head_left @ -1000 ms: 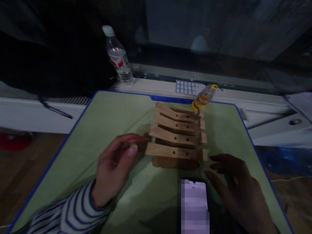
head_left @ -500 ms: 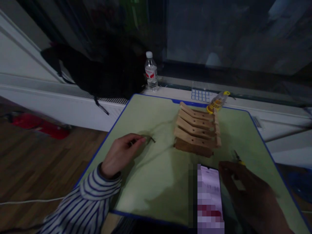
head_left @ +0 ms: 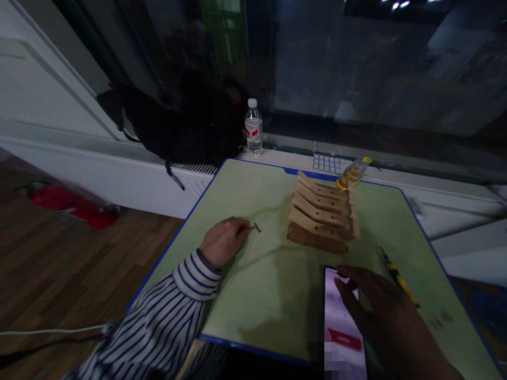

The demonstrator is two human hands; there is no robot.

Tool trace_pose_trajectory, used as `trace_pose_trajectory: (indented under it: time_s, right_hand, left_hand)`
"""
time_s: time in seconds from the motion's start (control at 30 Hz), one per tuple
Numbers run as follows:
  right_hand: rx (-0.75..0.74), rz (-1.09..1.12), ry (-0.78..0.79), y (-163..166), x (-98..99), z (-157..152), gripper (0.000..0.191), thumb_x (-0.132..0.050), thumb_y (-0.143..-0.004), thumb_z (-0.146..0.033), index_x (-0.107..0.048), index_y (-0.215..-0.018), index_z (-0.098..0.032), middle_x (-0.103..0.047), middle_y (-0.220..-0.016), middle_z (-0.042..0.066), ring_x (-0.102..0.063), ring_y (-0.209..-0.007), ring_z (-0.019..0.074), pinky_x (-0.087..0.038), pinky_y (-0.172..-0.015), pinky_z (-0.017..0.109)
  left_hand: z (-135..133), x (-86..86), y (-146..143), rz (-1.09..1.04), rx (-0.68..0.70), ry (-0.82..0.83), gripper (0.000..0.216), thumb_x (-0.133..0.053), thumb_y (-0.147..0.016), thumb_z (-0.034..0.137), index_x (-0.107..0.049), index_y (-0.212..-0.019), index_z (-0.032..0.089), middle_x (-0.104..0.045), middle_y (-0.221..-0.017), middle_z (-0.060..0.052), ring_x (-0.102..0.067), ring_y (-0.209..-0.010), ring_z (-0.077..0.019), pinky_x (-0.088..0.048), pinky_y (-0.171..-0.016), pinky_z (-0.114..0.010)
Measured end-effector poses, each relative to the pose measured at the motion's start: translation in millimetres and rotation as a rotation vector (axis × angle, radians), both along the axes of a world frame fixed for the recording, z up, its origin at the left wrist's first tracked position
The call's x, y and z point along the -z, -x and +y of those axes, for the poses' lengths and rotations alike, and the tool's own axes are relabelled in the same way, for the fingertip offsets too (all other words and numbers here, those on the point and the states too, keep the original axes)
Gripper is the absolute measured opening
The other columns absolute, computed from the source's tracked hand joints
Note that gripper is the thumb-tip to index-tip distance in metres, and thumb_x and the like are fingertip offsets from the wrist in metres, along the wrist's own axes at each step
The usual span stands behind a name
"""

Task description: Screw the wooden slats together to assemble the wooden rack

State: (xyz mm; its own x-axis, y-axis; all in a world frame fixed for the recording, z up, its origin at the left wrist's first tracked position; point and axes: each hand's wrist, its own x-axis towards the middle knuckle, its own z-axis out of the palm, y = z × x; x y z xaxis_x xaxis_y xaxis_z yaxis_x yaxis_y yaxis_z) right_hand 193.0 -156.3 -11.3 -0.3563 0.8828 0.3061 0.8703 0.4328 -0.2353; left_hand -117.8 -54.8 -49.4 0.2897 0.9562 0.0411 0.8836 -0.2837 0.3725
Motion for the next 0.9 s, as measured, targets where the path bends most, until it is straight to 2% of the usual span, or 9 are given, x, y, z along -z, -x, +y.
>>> trace_pose_trajectory:
  time_s: [0.17, 0.23, 0.3, 0.4, 0.5, 0.67, 0.9]
  right_hand:
    - [-0.045, 0.001, 0.003, 3, 5.3, 4, 0.021, -0.045, -0.092, -0.027, -0.061, -0.104, -0.019, -0.072, -0.092, 0.008, -0.070, -0.076, 0.0203, -0.058, -0.066, 0.035]
    - [-0.055, 0.020, 0.010, 6, 5.0, 6, 0.021, -0.046, -0.092, -0.027, -0.062, -0.103, -0.019, -0.072, -0.091, 0.008, -0.070, -0.075, 0.0197, -0.057, -0.067, 0.035]
    - [-0.051, 0.040, 0.025, 8, 2.3, 9, 0.020, -0.046, -0.092, -0.026, -0.062, -0.102, -0.018, -0.072, -0.091, 0.008, -0.070, -0.075, 0.0194, -0.057, -0.067, 0.035]
    - [-0.057, 0.081, 0.069, 11, -4.3, 13, 0.019, -0.046, -0.092, -0.022, -0.062, -0.102, -0.018, -0.072, -0.090, 0.007, -0.069, -0.075, 0.0184, -0.056, -0.068, 0.034]
    - [-0.066, 0.127, 0.086, 12, -11.3, 17, 0.019, -0.046, -0.092, -0.022, -0.062, -0.102, -0.018, -0.072, -0.093, 0.007, -0.069, -0.078, 0.0179, -0.056, -0.068, 0.032]
    - [-0.049, 0.199, 0.118, 11, -22.9, 21, 0.021, -0.045, -0.094, -0.026, -0.062, -0.104, -0.019, -0.072, -0.091, 0.006, -0.070, -0.076, 0.0163, -0.055, -0.066, 0.027]
    - [-0.037, 0.341, 0.152, 14, -33.1, 27, 0.029, -0.049, -0.092, -0.031, -0.060, -0.118, -0.023, -0.072, -0.103, 0.005, -0.070, -0.077, 0.0150, -0.057, -0.063, 0.025]
  left_hand:
    - [-2, 3.3, 1, 0.002, 0.026, -0.052, 0.027, -0.040, -0.093, 0.028, -0.063, -0.092, 0.014, -0.065, -0.089, -0.011, -0.060, -0.085, -0.0223, -0.046, -0.080, -0.035]
    - [-4, 1.7, 0, -0.064, 0.040, -0.049, 0.026, -0.041, -0.093, 0.029, -0.062, -0.094, 0.014, -0.065, -0.090, -0.010, -0.060, -0.085, -0.0212, -0.047, -0.079, -0.034]
    - [-6, -3.1, -3, -0.200, 0.040, 0.008, 0.026, -0.042, -0.094, 0.033, -0.060, -0.096, 0.015, -0.065, -0.090, -0.008, -0.061, -0.081, -0.0190, -0.048, -0.075, -0.032]
    - [-12, -14.9, -15, -0.479, 0.041, 0.167, 0.026, -0.043, -0.094, 0.038, -0.057, -0.093, 0.017, -0.065, -0.077, -0.003, -0.060, -0.068, -0.0144, -0.047, -0.063, -0.027]
    - [-18, -28.6, -33, -0.726, 0.073, 0.289, 0.022, -0.050, -0.090, 0.036, -0.058, -0.089, 0.016, -0.066, -0.076, -0.002, -0.060, -0.065, -0.0119, -0.048, -0.061, -0.024]
    - [-25, -44.2, -65, -0.801, 0.132, 0.331, 0.020, -0.057, -0.087, 0.034, -0.064, -0.089, 0.015, -0.067, -0.075, -0.002, -0.060, -0.067, -0.0114, -0.049, -0.063, -0.023]
    - [-26, -47.9, -102, -0.825, 0.292, 0.274, 0.014, -0.058, -0.087, 0.029, -0.065, -0.089, 0.016, -0.066, -0.077, 0.000, -0.060, -0.071, -0.0116, -0.049, -0.066, -0.023]
